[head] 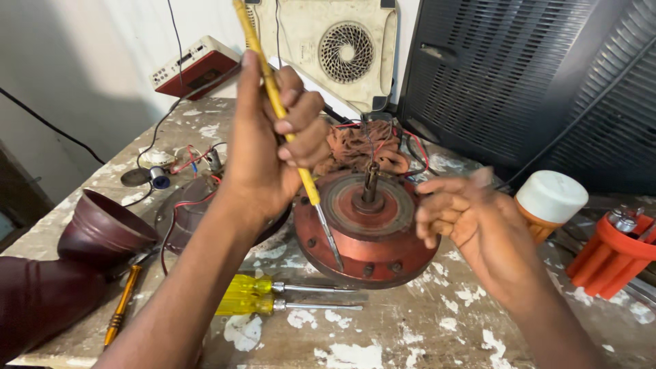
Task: The person works at a cluttered repair bench on a ceiling fan motor assembly. They handle small screws and a bearing cap, sort screws into a small container, and use a yellow-handled screwdriver to unscrew fasteners from the fan housing, steadying the motor with the other hand.
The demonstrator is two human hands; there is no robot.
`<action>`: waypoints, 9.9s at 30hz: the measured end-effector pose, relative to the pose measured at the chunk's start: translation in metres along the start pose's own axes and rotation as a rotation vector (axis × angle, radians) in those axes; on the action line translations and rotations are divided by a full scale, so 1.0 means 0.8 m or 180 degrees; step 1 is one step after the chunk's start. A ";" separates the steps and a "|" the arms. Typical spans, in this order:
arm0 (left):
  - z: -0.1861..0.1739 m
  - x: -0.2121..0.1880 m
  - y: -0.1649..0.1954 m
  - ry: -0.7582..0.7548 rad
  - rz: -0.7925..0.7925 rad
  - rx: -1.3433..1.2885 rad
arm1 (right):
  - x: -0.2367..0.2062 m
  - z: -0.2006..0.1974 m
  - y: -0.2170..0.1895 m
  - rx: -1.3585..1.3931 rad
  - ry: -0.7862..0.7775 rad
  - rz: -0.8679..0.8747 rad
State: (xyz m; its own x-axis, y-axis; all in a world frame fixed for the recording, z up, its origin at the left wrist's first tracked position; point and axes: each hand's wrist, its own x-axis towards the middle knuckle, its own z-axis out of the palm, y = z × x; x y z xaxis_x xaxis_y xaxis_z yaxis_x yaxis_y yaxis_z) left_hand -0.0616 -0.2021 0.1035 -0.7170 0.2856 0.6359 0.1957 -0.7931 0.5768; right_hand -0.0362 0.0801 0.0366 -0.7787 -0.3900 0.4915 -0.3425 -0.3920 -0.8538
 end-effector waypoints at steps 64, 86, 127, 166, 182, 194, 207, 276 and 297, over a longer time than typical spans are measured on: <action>0.004 -0.046 -0.112 0.0766 0.0395 0.5353 | -0.025 -0.037 0.008 -0.3319 0.0978 0.0013; -0.022 -0.028 -0.100 0.0390 -0.0510 0.4370 | -0.003 -0.052 -0.037 -0.7024 -0.2485 0.0046; -0.121 -0.162 0.078 0.2647 -0.0530 0.5446 | 0.295 0.204 0.181 -0.1959 -0.1570 0.0756; -0.301 0.050 0.170 0.3954 -0.0412 0.4680 | 0.557 0.252 0.265 -0.2238 0.0051 -0.0152; -0.425 0.083 0.147 0.4885 -0.0706 0.4119 | 0.648 0.248 0.406 -0.2257 -0.0154 0.0015; -0.475 0.084 0.126 0.4647 -0.1249 0.4585 | 0.642 0.259 0.379 -0.2066 -0.0305 0.0647; -0.367 0.034 0.128 0.3924 -0.1134 0.5394 | 0.521 0.240 0.234 -0.3672 -0.0253 -0.0505; -0.055 -0.173 0.101 -0.0003 -0.1095 0.5659 | -0.016 0.208 0.090 -0.5105 -0.1339 -0.2008; -0.067 -0.169 0.251 -0.1041 -0.1291 0.5384 | 0.019 0.181 0.065 -0.2899 -0.0621 -0.0352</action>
State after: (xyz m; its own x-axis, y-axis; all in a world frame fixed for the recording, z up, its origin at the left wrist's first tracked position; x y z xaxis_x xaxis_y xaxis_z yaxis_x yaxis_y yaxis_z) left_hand 0.0385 -0.4289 0.1061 -0.7822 0.5581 0.2768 0.6206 0.6595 0.4241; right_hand 0.0101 -0.0669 0.0245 -0.6436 -0.5546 0.5275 -0.7531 0.3361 -0.5656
